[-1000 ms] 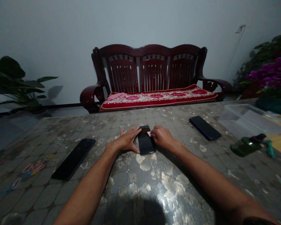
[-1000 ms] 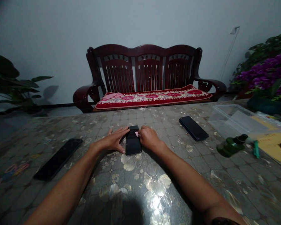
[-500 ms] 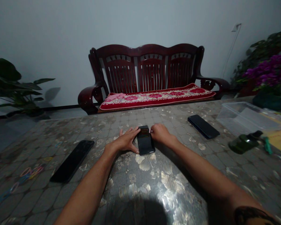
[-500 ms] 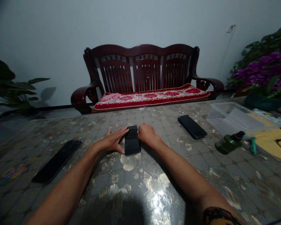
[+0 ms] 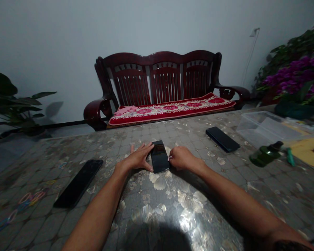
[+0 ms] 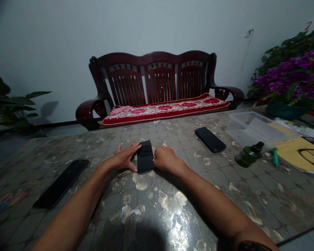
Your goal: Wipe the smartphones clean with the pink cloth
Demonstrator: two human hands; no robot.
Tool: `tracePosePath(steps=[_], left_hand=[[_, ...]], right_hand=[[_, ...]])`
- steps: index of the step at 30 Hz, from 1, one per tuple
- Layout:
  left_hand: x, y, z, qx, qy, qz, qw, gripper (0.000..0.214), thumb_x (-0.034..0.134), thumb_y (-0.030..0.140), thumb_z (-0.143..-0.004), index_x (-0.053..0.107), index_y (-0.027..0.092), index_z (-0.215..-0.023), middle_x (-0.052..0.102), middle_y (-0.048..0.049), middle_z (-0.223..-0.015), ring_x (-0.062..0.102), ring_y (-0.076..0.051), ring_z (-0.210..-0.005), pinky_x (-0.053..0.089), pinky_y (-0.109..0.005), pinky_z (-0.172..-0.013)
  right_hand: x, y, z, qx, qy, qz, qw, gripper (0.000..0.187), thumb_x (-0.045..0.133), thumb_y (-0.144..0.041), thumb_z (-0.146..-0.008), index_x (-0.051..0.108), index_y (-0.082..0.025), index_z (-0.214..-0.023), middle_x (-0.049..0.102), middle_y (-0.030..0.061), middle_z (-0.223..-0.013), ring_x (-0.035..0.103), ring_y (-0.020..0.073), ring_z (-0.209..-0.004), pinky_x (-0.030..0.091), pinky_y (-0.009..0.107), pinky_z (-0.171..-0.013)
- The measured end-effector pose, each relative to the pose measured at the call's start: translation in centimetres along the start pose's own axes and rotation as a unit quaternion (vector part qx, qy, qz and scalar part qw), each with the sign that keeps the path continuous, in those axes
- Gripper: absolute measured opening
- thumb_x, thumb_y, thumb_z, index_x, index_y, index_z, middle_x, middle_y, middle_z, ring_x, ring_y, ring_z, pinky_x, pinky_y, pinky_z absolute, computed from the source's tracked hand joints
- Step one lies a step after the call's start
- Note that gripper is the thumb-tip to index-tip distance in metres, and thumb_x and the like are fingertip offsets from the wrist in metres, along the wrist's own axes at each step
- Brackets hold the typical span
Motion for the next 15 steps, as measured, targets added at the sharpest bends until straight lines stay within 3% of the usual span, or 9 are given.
tracePosePath(steps=[7,9,12,15], left_hand=[[-0.3,1.3,0.7,-0.048,0.019,-0.037,0.998,0.124,0.090,0.060,-0.052,0.034,0.024,-0.157,0.024,-0.0229,-0.165,0.019,-0.054,-0.150,-0.004,-0.078,-0.113],[-0.6,2.1,1.1,-0.071,0.037,-0.065,0.995,0.118,0.090,0.062,-0.050,0.044,0.023,-0.151,0.034,-0.0249,-0.161,0.028,-0.054,-0.146,-0.003,-0.078,-0.114],[-1.3,3.2,1.8,-0.107,0.055,-0.105,0.987,0.089,0.087,0.064,-0.056,0.063,0.021,-0.130,0.061,-0.0245,-0.138,0.046,-0.052,-0.135,-0.006,-0.076,-0.115],[-2.4,3.9,1.8,-0.119,0.069,-0.138,0.981,0.078,0.085,0.063,-0.061,0.067,0.019,-0.123,0.070,-0.0227,-0.119,0.046,-0.054,-0.132,-0.012,-0.075,-0.113]], right_hand=[[0.0,1.6,1.2,0.033,-0.054,-0.094,0.994,0.019,0.062,-0.025,-0.084,0.080,-0.021,-0.085,0.074,0.0043,-0.061,0.071,0.0192,-0.071,0.042,0.022,-0.063],[0.2,2.2,0.6,0.040,-0.059,-0.135,0.988,0.020,0.061,-0.024,-0.083,0.080,-0.020,-0.083,0.073,0.0032,-0.060,0.071,0.0178,-0.069,0.041,0.021,-0.060],[0.5,3.1,-0.7,0.046,-0.058,-0.195,0.978,0.019,0.060,-0.022,-0.082,0.078,-0.019,-0.076,0.072,0.0022,-0.058,0.070,0.0161,-0.067,0.040,0.020,-0.057],[0.6,3.9,-1.7,0.043,-0.028,-0.230,0.972,0.020,0.059,-0.022,-0.082,0.075,-0.017,-0.071,0.071,0.0022,-0.058,0.068,0.0150,-0.063,0.039,0.020,-0.055]])
Point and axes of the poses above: each hand's wrist, its own z-axis away from the middle knuckle, its own x-axis out of the palm, y = z × x, the point moved 7 cm from there along -z, towards the middle knuckle
